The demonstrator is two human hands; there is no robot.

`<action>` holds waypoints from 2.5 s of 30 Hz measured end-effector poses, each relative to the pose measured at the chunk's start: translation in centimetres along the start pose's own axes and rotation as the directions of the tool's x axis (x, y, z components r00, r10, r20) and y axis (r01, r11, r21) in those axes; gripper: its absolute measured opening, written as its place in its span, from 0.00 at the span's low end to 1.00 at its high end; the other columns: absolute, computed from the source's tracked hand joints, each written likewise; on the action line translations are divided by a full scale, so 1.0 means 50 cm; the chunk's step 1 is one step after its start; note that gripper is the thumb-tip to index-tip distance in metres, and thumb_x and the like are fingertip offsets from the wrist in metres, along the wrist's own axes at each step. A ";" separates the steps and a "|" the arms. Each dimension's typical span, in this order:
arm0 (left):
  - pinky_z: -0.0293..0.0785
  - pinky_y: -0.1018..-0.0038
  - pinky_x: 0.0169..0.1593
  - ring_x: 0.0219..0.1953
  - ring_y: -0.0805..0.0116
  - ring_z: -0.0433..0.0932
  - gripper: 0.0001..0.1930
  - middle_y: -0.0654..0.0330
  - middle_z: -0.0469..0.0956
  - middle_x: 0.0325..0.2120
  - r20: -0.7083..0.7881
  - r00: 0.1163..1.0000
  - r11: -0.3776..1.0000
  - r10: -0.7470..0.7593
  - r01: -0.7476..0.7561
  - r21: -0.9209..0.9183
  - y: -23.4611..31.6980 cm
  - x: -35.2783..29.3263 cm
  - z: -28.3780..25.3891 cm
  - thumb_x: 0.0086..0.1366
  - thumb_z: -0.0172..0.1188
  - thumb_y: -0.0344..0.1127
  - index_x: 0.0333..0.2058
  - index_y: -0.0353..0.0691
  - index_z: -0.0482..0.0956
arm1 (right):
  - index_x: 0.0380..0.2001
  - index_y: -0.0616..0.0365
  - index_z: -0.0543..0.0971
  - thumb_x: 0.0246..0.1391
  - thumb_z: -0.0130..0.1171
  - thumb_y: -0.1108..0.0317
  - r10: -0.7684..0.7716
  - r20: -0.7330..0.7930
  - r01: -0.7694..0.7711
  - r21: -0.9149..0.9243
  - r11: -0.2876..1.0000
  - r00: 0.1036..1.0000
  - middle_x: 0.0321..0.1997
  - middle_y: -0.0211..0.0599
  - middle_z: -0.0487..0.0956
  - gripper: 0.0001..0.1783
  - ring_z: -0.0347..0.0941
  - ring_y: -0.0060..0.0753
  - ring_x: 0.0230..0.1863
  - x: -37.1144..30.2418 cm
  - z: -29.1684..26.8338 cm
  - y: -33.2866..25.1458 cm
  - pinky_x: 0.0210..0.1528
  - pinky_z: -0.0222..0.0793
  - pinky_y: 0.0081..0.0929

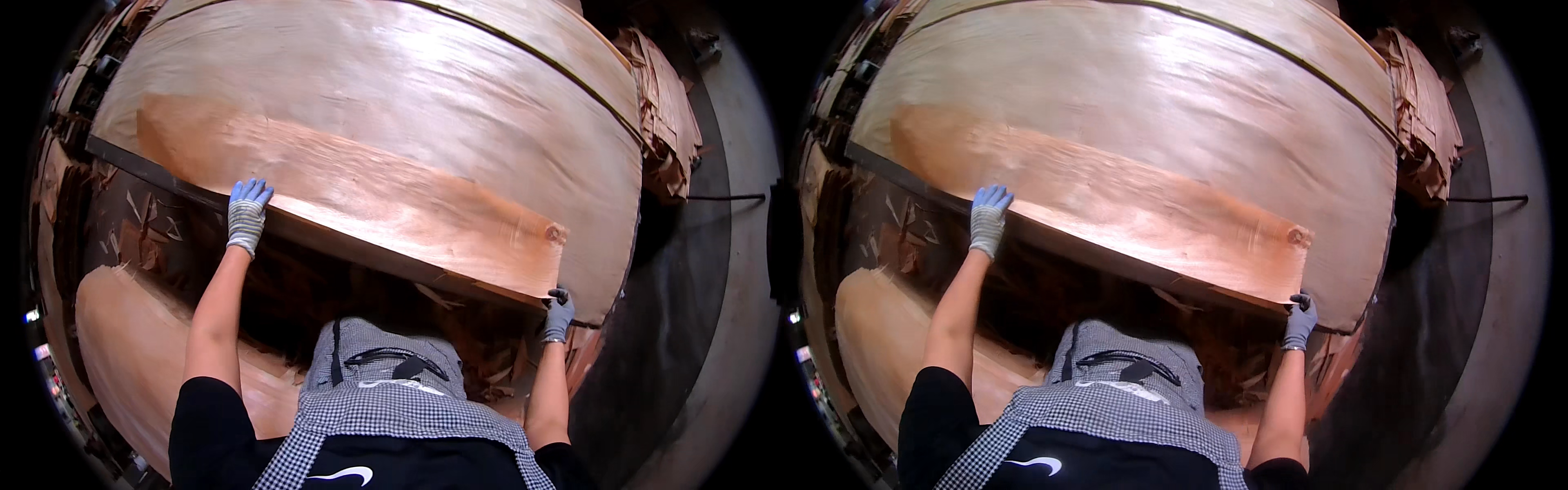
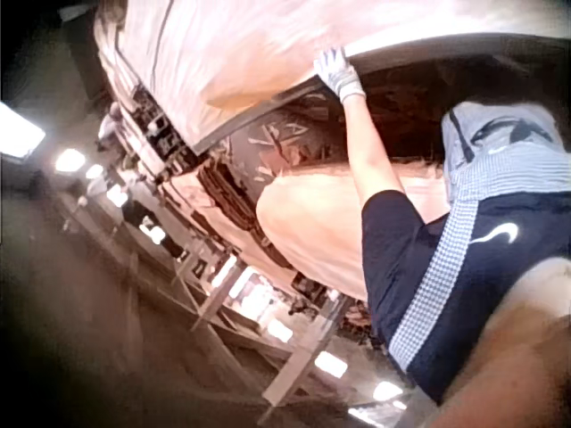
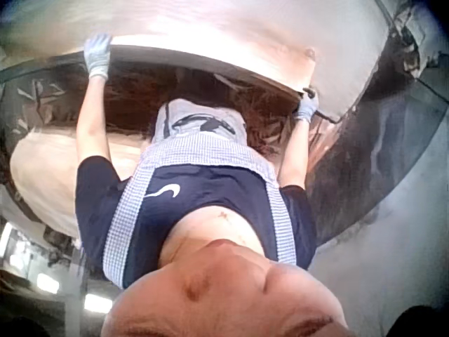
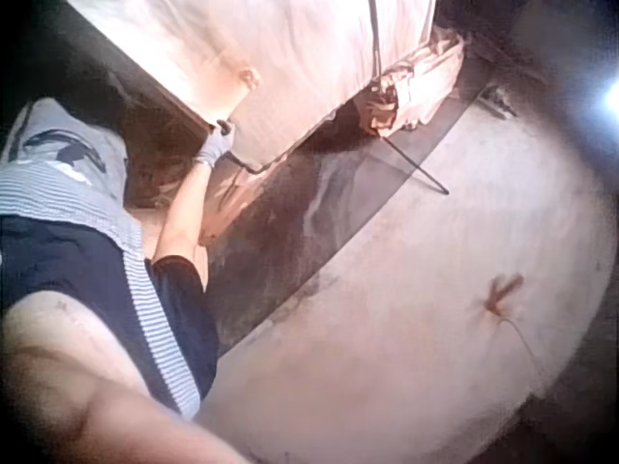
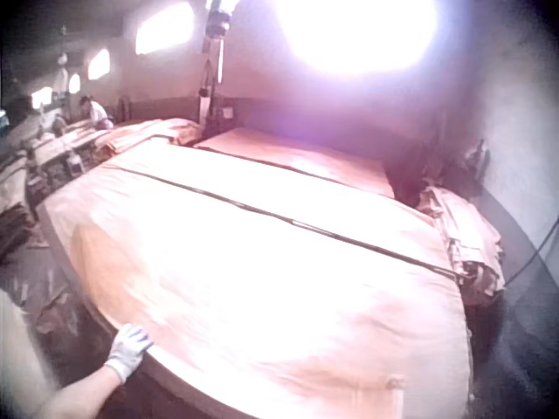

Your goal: The person tapes together pieces of wood veneer on a curved surface, uses a scraper to trim edges and smooth the surface, and transfers large sheets of veneer onto a metal table.

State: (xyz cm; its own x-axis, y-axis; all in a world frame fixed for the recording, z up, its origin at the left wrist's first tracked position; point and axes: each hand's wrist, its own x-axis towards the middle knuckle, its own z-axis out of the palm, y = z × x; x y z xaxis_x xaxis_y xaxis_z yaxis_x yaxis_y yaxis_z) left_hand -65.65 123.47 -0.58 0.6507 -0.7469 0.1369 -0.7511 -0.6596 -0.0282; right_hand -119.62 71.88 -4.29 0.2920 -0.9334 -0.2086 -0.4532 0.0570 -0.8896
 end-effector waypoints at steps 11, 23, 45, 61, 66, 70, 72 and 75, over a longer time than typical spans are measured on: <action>0.56 0.54 0.62 0.56 0.56 0.68 0.24 0.57 0.69 0.55 -0.037 0.995 0.995 0.094 -0.094 0.015 0.053 -0.047 0.047 0.51 0.57 0.28 0.50 0.47 0.74 | 0.31 0.56 0.78 0.52 0.50 0.81 0.190 -0.161 -0.225 -0.237 0.945 0.968 0.27 0.27 0.75 0.10 0.68 0.18 0.22 0.008 0.003 0.043 0.19 0.71 0.18; 0.55 0.54 0.62 0.58 0.57 0.66 0.25 0.57 0.68 0.56 0.047 0.999 0.995 0.005 -0.009 0.101 0.098 -0.044 0.041 0.50 0.58 0.31 0.51 0.48 0.73 | 0.38 0.60 0.77 0.52 0.49 0.80 0.108 -0.012 -0.108 -0.217 0.970 0.994 0.34 0.32 0.78 0.11 0.73 0.24 0.29 0.027 -0.043 0.085 0.30 0.75 0.21; 0.63 0.60 0.56 0.49 0.51 0.71 0.15 0.48 0.74 0.45 -0.141 0.891 0.860 -0.433 0.361 -0.361 -0.205 0.168 0.141 0.59 0.47 0.30 0.45 0.40 0.75 | 0.35 0.61 0.74 0.55 0.54 0.63 -0.104 0.501 0.292 -0.313 0.904 0.859 0.25 0.52 0.76 0.12 0.74 0.56 0.29 -0.285 0.765 -0.325 0.30 0.68 0.45; 0.51 0.61 0.65 0.61 0.61 0.60 0.22 0.59 0.65 0.58 -0.204 0.886 0.893 -0.416 0.356 -0.277 -0.304 0.127 0.117 0.60 0.46 0.31 0.55 0.46 0.69 | 0.39 0.62 0.67 0.57 0.42 0.69 -0.066 0.858 0.825 -0.464 0.323 0.509 0.29 0.56 0.79 0.10 0.77 0.58 0.30 -0.509 1.303 -0.570 0.31 0.72 0.52; 0.50 0.61 0.65 0.62 0.61 0.59 0.25 0.61 0.64 0.59 -0.221 0.883 0.892 -0.415 0.346 -0.291 -0.309 0.126 0.142 0.56 0.51 0.32 0.55 0.48 0.68 | 0.38 0.58 0.70 0.52 0.50 0.66 0.039 0.871 0.872 -0.490 -0.009 0.490 0.23 0.47 0.78 0.11 0.76 0.49 0.19 -0.548 0.899 -0.370 0.21 0.73 0.45; 0.49 0.60 0.65 0.62 0.59 0.58 0.23 0.59 0.64 0.59 -0.182 0.882 0.859 -0.435 0.346 -0.378 -0.312 0.128 0.123 0.59 0.54 0.37 0.55 0.46 0.69 | 0.37 0.56 0.71 0.48 0.56 0.60 -0.121 0.938 0.946 -0.322 0.043 0.325 0.20 0.43 0.75 0.15 0.74 0.46 0.19 -0.469 0.827 -0.400 0.21 0.71 0.43; 0.45 0.59 0.66 0.64 0.57 0.56 0.32 0.57 0.62 0.60 -0.134 0.898 0.848 -0.418 0.333 -0.412 -0.314 0.123 0.106 0.53 0.62 0.48 0.56 0.44 0.67 | 0.34 0.53 0.71 0.51 0.54 0.66 -0.270 0.923 0.956 -0.230 0.184 0.274 0.24 0.45 0.76 0.07 0.72 0.48 0.20 -0.413 0.979 -0.526 0.20 0.66 0.44; 0.43 0.59 0.67 0.64 0.57 0.54 0.43 0.57 0.60 0.60 -0.056 0.912 0.836 -0.407 0.347 -0.425 -0.299 0.139 0.088 0.45 0.66 0.55 0.59 0.43 0.62 | 0.32 0.55 0.69 0.55 0.49 0.66 -0.346 0.919 0.981 -0.161 0.111 0.190 0.24 0.47 0.76 0.05 0.73 0.52 0.25 -0.348 1.243 -0.612 0.24 0.66 0.46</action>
State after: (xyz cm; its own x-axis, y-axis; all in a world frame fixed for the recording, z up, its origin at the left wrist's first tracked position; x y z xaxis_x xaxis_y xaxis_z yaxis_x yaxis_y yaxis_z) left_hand -49.43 127.76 -3.57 0.8926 -0.4080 0.1920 -0.4497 -0.7744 0.4450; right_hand -58.48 108.39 1.32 0.9862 0.1280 -0.1055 0.0999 -0.9661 -0.2379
